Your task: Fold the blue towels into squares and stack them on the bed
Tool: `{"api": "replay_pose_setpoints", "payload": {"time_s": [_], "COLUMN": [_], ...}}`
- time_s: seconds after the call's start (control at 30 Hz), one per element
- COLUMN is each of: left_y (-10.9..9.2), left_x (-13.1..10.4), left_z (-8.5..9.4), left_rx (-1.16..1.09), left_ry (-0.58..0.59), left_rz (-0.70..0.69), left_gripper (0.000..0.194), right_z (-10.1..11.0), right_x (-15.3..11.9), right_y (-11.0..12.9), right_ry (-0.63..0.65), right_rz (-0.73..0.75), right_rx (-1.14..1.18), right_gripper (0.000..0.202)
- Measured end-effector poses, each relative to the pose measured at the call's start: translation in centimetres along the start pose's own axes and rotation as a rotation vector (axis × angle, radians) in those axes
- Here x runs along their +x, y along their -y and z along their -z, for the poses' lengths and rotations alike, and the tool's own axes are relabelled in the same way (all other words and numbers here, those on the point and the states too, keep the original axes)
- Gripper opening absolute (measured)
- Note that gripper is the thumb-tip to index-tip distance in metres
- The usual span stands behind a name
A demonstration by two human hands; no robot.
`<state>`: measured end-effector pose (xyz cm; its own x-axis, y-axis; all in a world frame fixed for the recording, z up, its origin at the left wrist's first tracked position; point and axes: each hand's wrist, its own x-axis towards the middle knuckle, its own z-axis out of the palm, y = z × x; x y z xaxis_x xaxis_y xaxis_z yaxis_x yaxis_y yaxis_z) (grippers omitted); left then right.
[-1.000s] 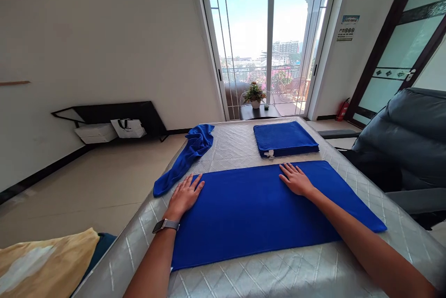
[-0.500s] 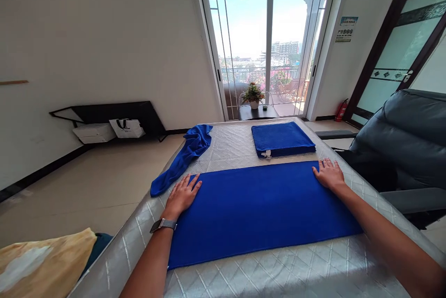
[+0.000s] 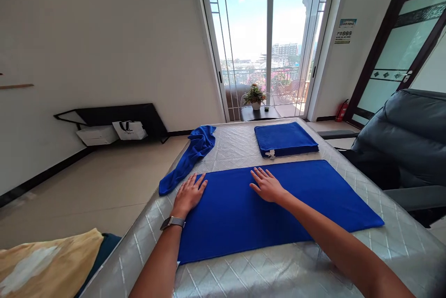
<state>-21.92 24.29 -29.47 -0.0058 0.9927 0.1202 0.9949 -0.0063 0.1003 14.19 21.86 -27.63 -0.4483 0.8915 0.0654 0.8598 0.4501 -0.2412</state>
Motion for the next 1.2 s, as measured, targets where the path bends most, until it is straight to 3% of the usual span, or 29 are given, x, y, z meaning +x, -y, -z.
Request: {"api": "replay_pose_setpoints", "payload": {"time_s": [0.07, 0.13, 0.27, 0.43, 0.5, 0.57, 0.63, 0.7, 0.9, 1.0, 1.1, 1.2], "left_y": [-0.1, -0.1, 0.0, -0.3, -0.6, -0.9, -1.1, -1.1, -0.4, -0.2, -0.2, -0.1], "left_x": [-0.1, -0.1, -0.1, -0.2, -0.4, -0.6, -0.7, -0.6, -0.2, -0.1, -0.1, -0.1], "left_z": [0.2, 0.2, -0.1, 0.2, 0.6, 1.0, 1.1, 1.0, 0.2, 0.1, 0.2, 0.2], "left_rx": [0.002, -0.002, -0.011, 0.018, 0.021, 0.018, 0.02, 0.025, 0.01, 0.011, 0.012, 0.007], "left_ry": [0.007, 0.009, -0.01, 0.006, 0.019, 0.03, 0.033, 0.031, 0.014, 0.007, 0.02, 0.027], "left_rz": [-0.002, -0.009, -0.005, -0.001, 0.003, 0.013, 0.023, 0.022, -0.003, -0.015, -0.002, -0.005], "left_gripper": [0.06, 0.06, 0.06, 0.06, 0.06, 0.059, 0.059, 0.059, 0.06, 0.06, 0.061, 0.062], "right_z": [-0.3, -0.1, 1.1, 3.2, 4.0, 4.6, 5.0, 4.9, 1.5, -0.6, -1.4, -0.9], "right_x": [0.0, -0.6, -3.2, -9.1, -11.0, -12.0, -11.7, -10.4, -5.3, -4.4, -4.6, -5.7], "right_y": [-1.3, -4.2, -13.1, -24.5, -27.1, -27.9, -26.3, -22.4, -4.3, 2.2, 3.8, 0.5], "right_ry": [0.042, 0.052, 0.033, -0.036, -0.091, -0.174, -0.273, -0.331, -0.174, -0.065, 0.004, 0.027], "right_rz": [-0.047, -0.115, -0.316, -0.676, -0.849, -0.89, -0.81, -0.706, -0.283, -0.083, -0.088, -0.235], "right_rx": [0.013, -0.008, -0.106, -0.16, -0.201, -0.287, -0.367, -0.384, -0.12, 0.026, 0.089, 0.06], "right_gripper": [0.075, 0.076, 0.074, 0.074, 0.072, 0.067, 0.064, 0.064, 0.074, 0.081, 0.087, 0.088]}}
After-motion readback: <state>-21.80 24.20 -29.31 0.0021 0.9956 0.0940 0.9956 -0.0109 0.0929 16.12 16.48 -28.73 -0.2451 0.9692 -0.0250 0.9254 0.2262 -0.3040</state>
